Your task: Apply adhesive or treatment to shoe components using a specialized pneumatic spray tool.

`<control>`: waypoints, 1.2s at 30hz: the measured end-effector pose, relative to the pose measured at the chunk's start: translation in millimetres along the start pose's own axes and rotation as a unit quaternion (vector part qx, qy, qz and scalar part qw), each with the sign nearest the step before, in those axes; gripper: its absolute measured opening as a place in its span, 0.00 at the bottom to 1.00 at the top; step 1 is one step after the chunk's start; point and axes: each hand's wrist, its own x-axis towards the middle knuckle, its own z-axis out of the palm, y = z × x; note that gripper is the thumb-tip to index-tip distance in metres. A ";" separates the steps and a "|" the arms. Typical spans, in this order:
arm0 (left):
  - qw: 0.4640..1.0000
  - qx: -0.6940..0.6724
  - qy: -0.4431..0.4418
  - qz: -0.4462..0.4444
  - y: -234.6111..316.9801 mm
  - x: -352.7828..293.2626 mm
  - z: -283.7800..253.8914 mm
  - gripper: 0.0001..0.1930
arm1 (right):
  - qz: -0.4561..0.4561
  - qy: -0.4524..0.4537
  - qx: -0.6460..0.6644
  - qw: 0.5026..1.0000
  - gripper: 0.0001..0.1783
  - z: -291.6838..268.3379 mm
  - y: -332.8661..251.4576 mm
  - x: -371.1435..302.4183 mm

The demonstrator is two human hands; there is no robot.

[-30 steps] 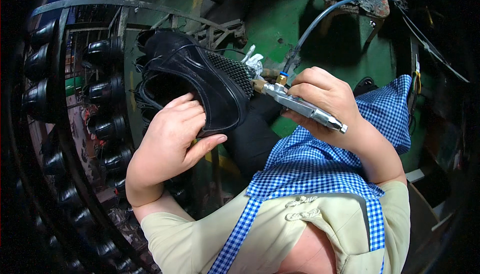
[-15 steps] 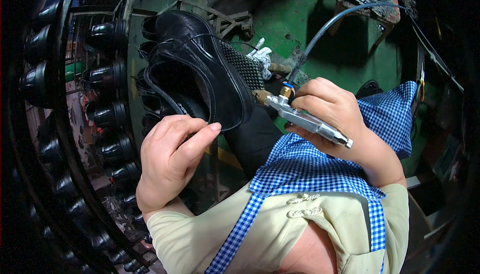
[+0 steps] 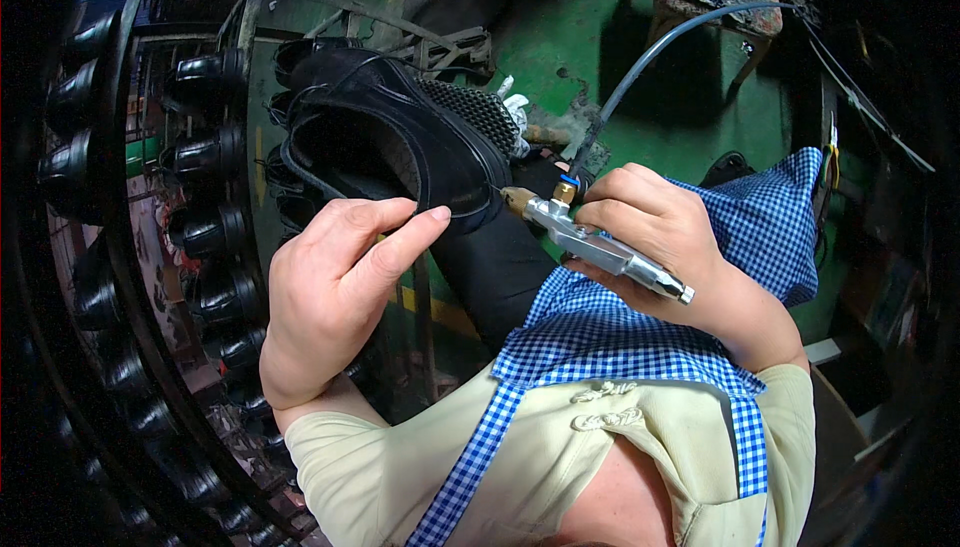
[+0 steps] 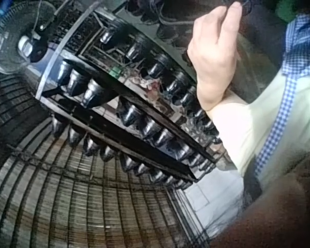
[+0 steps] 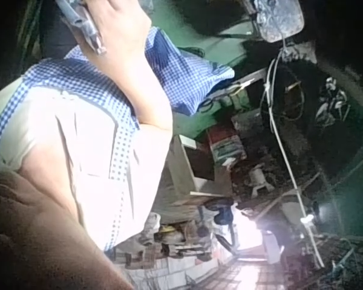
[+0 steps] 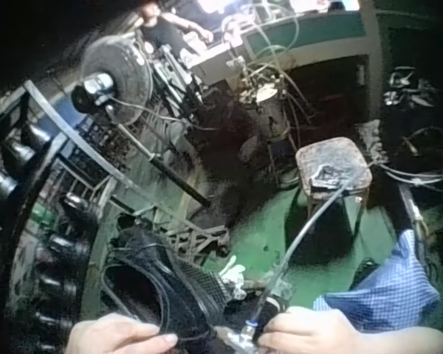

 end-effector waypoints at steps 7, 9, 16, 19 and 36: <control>1.000 -0.013 0.007 -0.012 1.6 13.0 -0.3 0.25 | 0.000 0.030 -0.018 0.999 0.19 1.5 0.1 -0.4; 1.000 -0.007 0.006 -0.012 1.2 16.4 -0.5 0.23 | 0.003 0.037 -0.017 0.999 0.19 0.9 -0.4 -0.7; 1.000 -0.004 0.004 -0.009 0.0 38.7 -2.3 0.23 | 0.009 0.040 -0.021 0.999 0.17 -3.8 -1.1 -1.1; 1.000 -0.002 -0.001 -0.018 0.1 49.9 -3.8 0.23 | 0.002 0.043 -0.048 0.998 0.17 -7.2 0.2 0.8; 0.981 0.178 0.071 0.000 -82.3 123.2 7.2 0.18 | -0.010 0.164 -0.106 0.981 0.08 18.6 46.8 69.5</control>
